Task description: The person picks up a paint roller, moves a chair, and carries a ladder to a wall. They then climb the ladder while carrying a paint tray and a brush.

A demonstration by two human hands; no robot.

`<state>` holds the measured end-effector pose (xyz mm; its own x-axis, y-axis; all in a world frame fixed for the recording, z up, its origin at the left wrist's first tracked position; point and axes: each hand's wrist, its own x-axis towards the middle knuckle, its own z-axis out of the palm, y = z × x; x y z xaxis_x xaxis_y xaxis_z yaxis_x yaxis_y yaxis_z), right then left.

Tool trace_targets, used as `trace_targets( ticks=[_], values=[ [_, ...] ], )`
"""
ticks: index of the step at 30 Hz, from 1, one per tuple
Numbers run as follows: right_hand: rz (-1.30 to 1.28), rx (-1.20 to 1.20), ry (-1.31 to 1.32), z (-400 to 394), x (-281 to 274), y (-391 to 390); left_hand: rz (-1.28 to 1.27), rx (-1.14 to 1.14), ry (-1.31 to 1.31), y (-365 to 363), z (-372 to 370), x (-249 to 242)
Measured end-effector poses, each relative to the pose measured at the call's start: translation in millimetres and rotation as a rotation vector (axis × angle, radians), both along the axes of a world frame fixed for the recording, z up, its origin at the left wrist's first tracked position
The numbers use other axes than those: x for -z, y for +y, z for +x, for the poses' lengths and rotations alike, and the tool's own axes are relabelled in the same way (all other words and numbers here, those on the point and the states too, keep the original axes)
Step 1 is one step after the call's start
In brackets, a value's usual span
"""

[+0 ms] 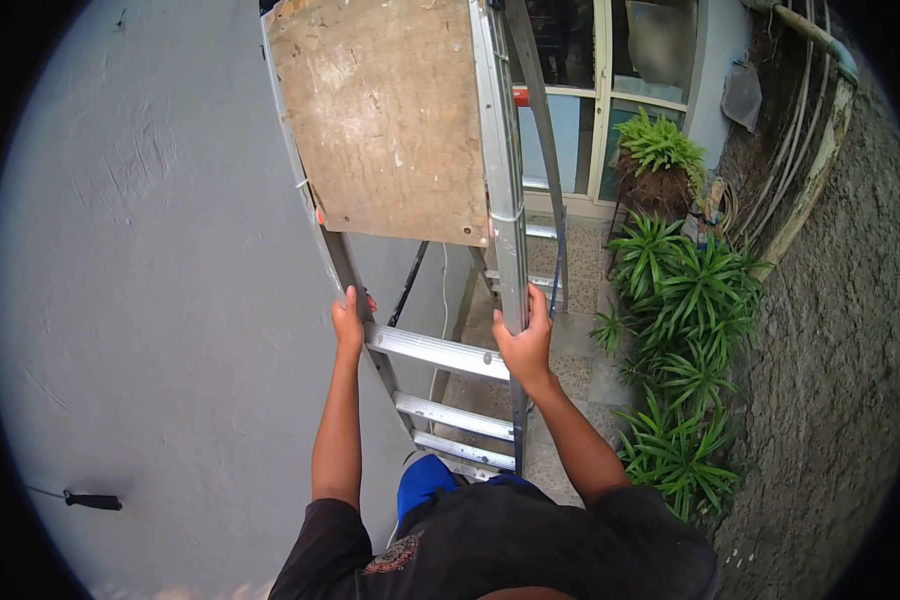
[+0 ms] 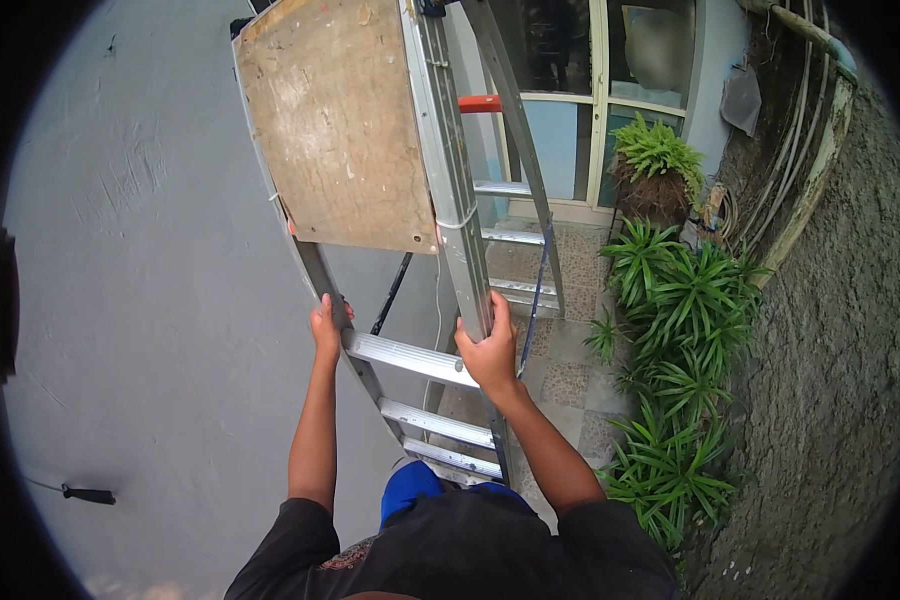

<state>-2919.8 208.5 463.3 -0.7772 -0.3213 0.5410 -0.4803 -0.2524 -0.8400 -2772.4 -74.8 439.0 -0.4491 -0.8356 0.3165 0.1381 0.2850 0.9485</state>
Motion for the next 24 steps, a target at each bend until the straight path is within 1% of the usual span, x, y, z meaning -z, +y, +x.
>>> trace_targets(
  ticks=[8, 10, 19, 22, 24],
  values=[
    [0.004, -0.041, -0.037, 2.1, -8.4, 3.2, -0.025, -0.036, -0.028, 1.5, -2.2, -2.9],
    [-0.037, 0.019, -0.003, 3.3, -7.2, 1.0, -0.036, -0.042, -0.046, 0.6, -0.9, -1.0],
    [-0.008, 0.041, -0.038, 5.1, -5.3, -0.7, -0.013, -0.038, -0.045, 0.0, -0.8, -1.7],
    [0.009, 0.051, -0.049, 5.9, -0.3, 2.7, -0.027, -0.040, -0.057, -1.3, 0.8, 5.4],
    [-0.013, 0.057, -0.033, 4.9, -4.3, -1.0, -0.021, -0.045, -0.060, 0.4, 1.0, -2.4]
  ],
)
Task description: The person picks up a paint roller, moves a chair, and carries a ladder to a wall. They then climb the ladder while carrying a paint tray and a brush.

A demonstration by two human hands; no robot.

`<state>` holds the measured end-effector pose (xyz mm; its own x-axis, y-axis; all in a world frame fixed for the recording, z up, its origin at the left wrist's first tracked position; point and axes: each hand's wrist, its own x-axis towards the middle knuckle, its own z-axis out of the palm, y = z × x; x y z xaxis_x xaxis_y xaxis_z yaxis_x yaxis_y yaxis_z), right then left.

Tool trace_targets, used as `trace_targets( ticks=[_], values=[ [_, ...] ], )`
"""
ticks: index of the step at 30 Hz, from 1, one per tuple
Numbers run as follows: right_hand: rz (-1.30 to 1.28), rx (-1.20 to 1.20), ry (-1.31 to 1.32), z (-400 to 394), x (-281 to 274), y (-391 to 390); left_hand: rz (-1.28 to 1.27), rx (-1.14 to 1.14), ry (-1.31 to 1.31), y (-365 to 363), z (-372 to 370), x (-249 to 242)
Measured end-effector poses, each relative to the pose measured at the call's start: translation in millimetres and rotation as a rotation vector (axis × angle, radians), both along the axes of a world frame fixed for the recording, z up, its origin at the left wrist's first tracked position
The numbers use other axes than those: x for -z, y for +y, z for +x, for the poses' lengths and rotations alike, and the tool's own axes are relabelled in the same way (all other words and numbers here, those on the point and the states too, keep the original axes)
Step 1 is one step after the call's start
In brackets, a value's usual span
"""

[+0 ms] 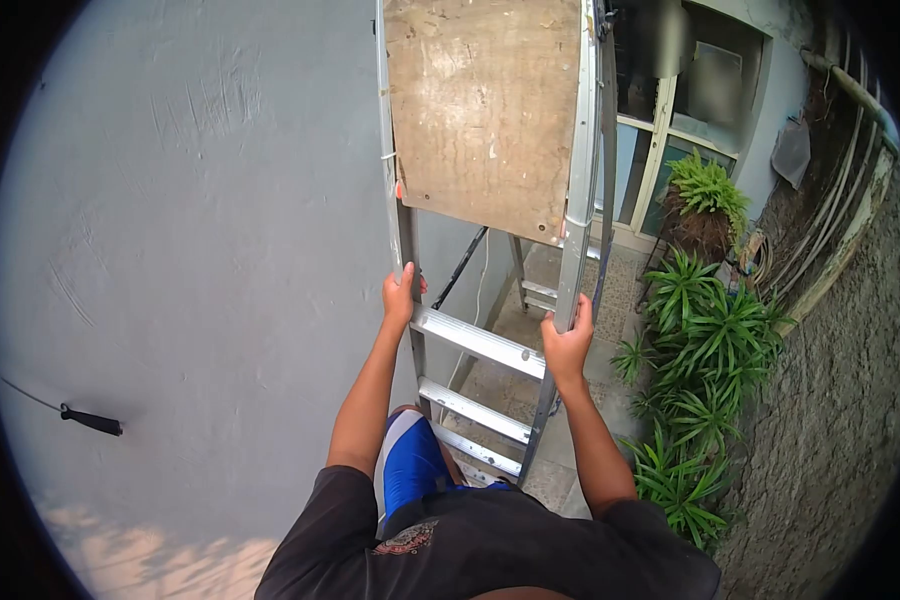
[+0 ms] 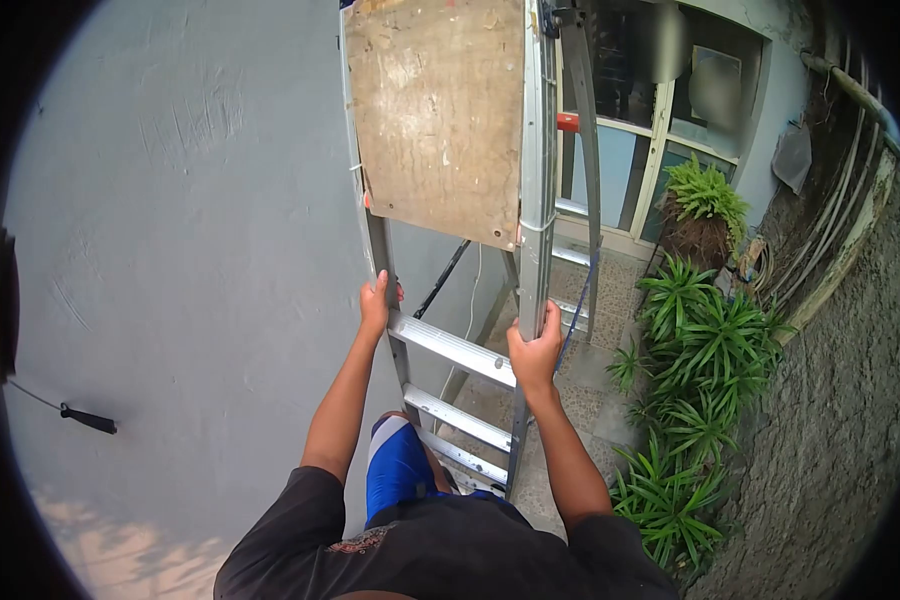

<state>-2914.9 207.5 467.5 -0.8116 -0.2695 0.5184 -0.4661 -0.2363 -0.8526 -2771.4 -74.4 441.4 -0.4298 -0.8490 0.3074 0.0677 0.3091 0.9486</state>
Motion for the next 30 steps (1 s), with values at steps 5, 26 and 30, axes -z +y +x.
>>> trace_targets(
  ticks=[5, 26, 30],
  values=[
    [-0.028, -0.005, 0.027, -0.5, 0.4, -0.3, -0.011, 0.012, 0.027, 6.7, 2.6, -4.2],
    [-0.061, -0.041, -0.067, -4.7, 11.8, -1.9, -0.012, 0.091, 0.068, -1.1, 5.0, 9.9],
    [-0.050, -0.049, -0.095, -3.8, 13.2, -1.3, -0.017, 0.081, 0.065, -3.9, 4.8, 12.4]
  ],
)
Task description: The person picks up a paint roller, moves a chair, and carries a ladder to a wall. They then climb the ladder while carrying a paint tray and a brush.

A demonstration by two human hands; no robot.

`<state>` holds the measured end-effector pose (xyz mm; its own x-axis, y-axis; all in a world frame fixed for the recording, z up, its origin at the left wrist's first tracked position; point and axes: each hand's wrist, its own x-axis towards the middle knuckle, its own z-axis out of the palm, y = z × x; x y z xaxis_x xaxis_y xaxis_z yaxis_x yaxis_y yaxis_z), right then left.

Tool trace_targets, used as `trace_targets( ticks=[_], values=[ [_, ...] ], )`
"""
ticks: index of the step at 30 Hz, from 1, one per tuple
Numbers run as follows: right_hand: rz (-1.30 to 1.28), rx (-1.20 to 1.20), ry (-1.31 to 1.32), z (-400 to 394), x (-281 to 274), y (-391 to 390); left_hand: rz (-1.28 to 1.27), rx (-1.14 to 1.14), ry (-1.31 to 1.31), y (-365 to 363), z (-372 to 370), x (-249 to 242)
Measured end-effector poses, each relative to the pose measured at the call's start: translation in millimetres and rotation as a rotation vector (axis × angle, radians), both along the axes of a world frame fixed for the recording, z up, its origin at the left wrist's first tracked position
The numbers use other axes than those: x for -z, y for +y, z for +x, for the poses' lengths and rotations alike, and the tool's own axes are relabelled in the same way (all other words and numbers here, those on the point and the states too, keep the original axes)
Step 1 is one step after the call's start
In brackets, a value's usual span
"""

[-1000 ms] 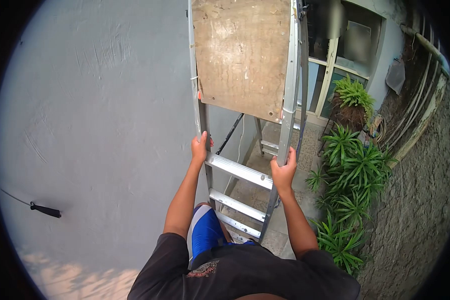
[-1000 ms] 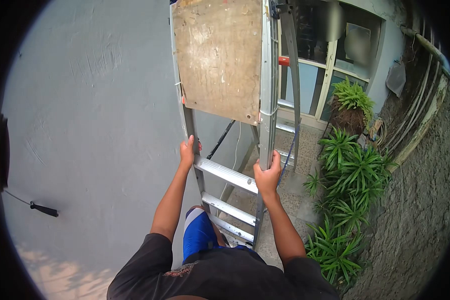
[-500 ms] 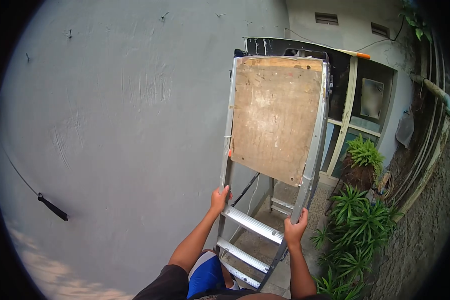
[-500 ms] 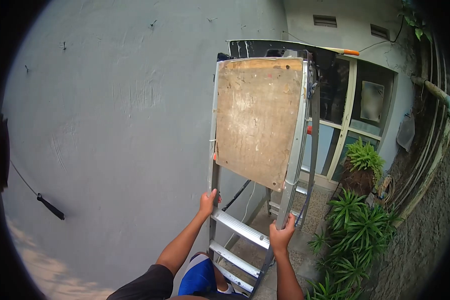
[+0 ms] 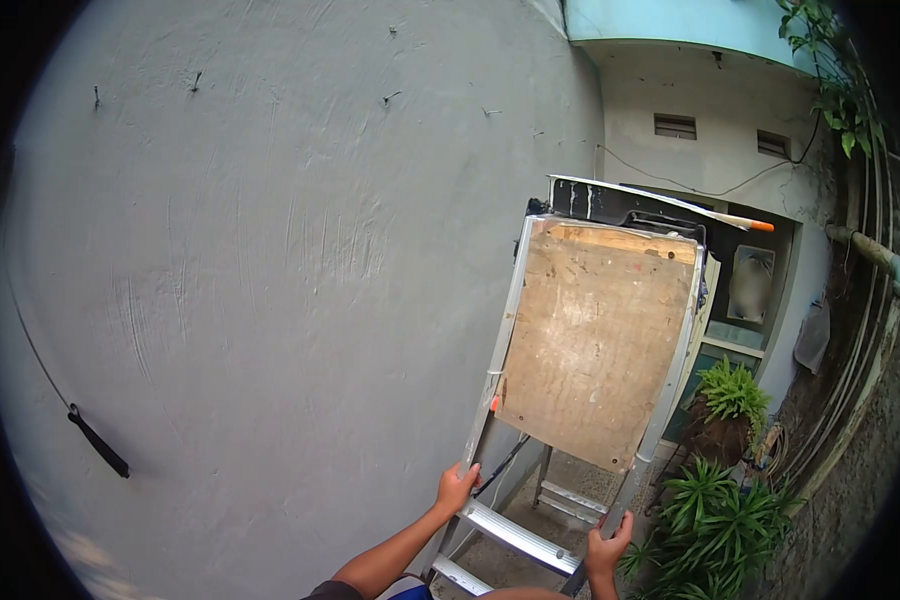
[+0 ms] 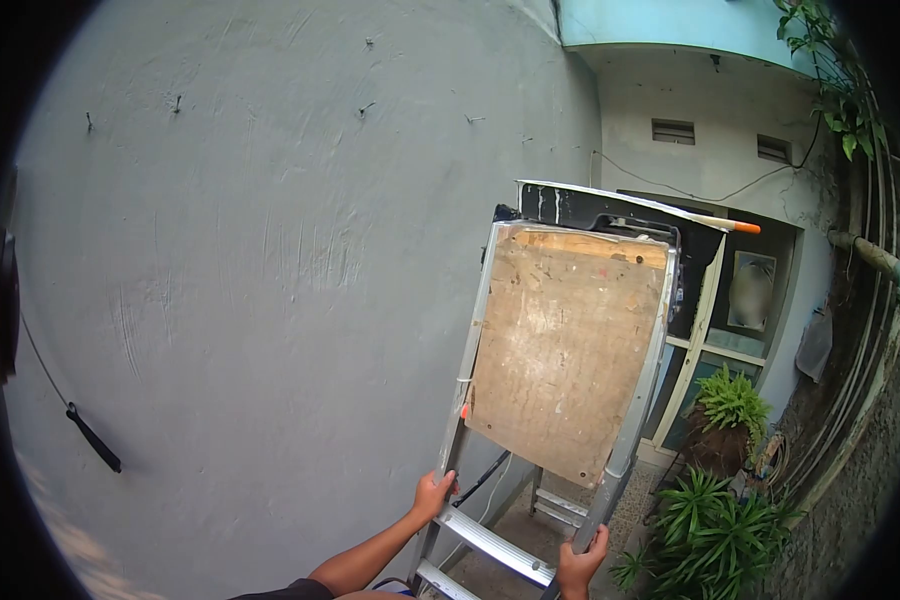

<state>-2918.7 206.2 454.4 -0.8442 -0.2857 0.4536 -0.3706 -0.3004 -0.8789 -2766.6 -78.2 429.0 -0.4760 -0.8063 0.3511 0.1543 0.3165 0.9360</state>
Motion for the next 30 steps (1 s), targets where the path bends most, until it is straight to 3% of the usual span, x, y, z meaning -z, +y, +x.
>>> trace_targets(
  ticks=[9, 19, 28, 30],
  values=[
    [0.111, 0.098, 0.014, 7.4, -6.4, -0.7, 0.058, 0.014, -0.090, 3.2, 4.0, -9.6],
    [0.136, 0.035, -0.060, -9.5, 62.7, 23.5, 0.111, -0.008, -0.107, 5.1, 5.8, -26.7],
    [0.259, 0.159, -0.053, -4.3, 59.6, 23.5, 0.077, -0.003, -0.239, -3.1, 4.9, -12.7],
    [0.334, -0.003, -0.150, -9.3, 90.0, 43.8, 0.095, 0.005, -0.253, -3.5, 7.8, -15.6]
  ],
)
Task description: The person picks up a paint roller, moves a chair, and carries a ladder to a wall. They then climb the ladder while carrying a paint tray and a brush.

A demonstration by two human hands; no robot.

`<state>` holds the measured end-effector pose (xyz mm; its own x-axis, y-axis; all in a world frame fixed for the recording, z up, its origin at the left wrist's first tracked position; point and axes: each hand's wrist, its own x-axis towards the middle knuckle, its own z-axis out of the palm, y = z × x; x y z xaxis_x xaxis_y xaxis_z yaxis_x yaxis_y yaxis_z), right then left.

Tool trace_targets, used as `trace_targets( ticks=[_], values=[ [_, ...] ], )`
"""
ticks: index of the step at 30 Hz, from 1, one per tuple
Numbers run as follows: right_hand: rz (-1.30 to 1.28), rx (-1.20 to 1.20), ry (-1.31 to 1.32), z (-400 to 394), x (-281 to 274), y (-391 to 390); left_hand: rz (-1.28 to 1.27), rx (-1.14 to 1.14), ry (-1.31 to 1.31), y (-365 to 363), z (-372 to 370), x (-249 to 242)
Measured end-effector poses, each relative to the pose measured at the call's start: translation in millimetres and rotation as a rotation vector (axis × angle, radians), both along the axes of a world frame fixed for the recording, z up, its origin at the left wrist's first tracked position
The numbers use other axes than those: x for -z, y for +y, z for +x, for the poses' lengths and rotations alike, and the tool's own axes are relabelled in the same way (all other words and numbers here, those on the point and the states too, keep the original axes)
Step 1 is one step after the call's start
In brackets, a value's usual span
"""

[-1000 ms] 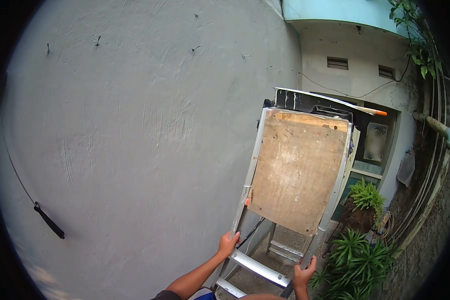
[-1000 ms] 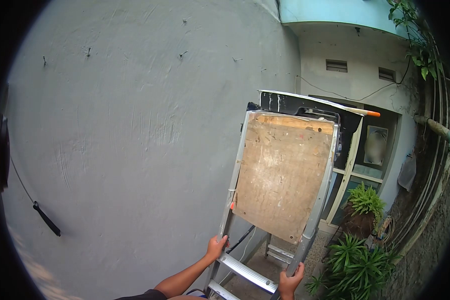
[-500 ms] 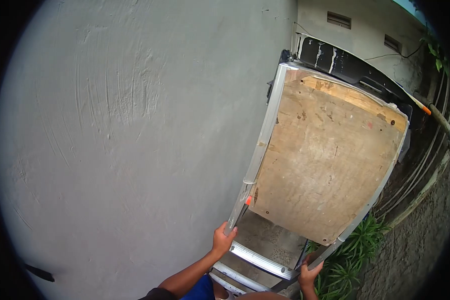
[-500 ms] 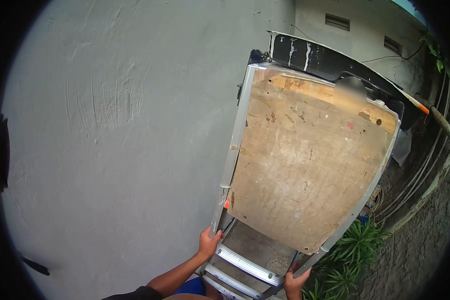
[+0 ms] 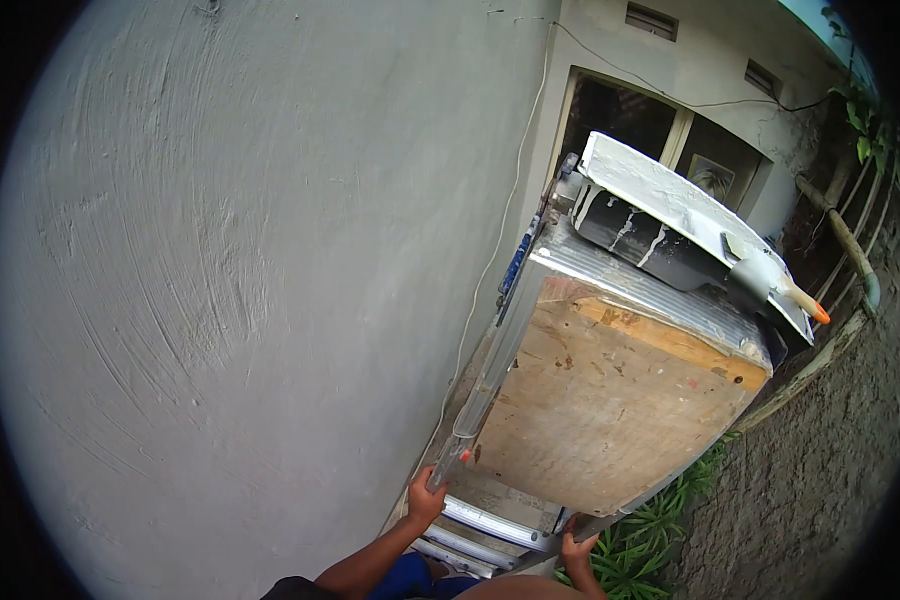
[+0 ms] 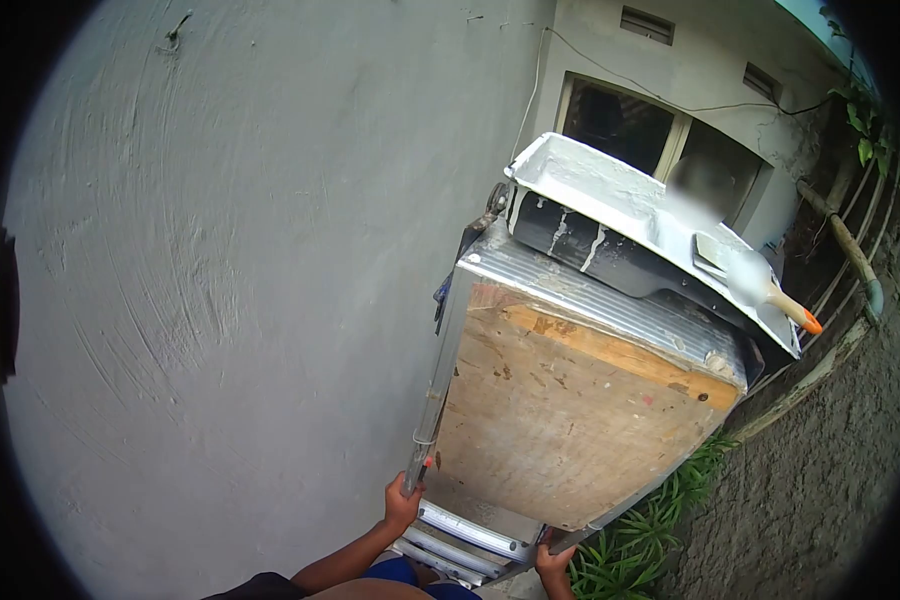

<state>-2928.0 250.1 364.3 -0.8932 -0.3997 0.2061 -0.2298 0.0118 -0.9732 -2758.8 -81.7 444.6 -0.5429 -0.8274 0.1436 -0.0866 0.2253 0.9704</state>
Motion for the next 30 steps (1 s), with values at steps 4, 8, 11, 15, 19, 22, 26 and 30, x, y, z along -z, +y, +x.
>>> trace_targets(
  ticks=[4, 8, 11, 15, 19, 22, 26, 30],
  values=[
    [0.039, -0.042, -0.029, 7.9, -25.8, -1.4, 0.013, 0.040, -0.048, -3.1, 2.0, -1.3],
    [0.089, 0.075, -0.005, 11.1, -34.5, -9.6, 0.044, 0.065, -0.096, -4.4, 2.7, -0.2],
    [0.125, 0.118, 0.097, 13.2, -36.0, -12.7, 0.075, 0.090, -0.099, -4.8, 4.5, -4.3],
    [0.101, 0.118, 0.058, 22.0, -75.2, -24.0, 0.007, 0.103, -0.063, -8.7, 1.8, -3.9],
    [0.147, 0.095, -0.018, 18.2, -73.3, -18.4, 0.079, 0.102, -0.108, -5.3, 4.2, -10.3],
    [0.153, 0.050, -0.016, 18.7, -83.1, -21.0, 0.094, 0.095, -0.111, -6.3, 3.0, -10.1],
    [0.121, 0.156, -0.034, 23.8, -75.6, -25.4, 0.085, 0.084, -0.140, -5.4, 3.9, -6.8],
    [0.080, 0.121, 0.027, 18.0, -72.6, -23.1, 0.098, 0.074, -0.146, -3.6, 3.8, -10.3]
  ],
)
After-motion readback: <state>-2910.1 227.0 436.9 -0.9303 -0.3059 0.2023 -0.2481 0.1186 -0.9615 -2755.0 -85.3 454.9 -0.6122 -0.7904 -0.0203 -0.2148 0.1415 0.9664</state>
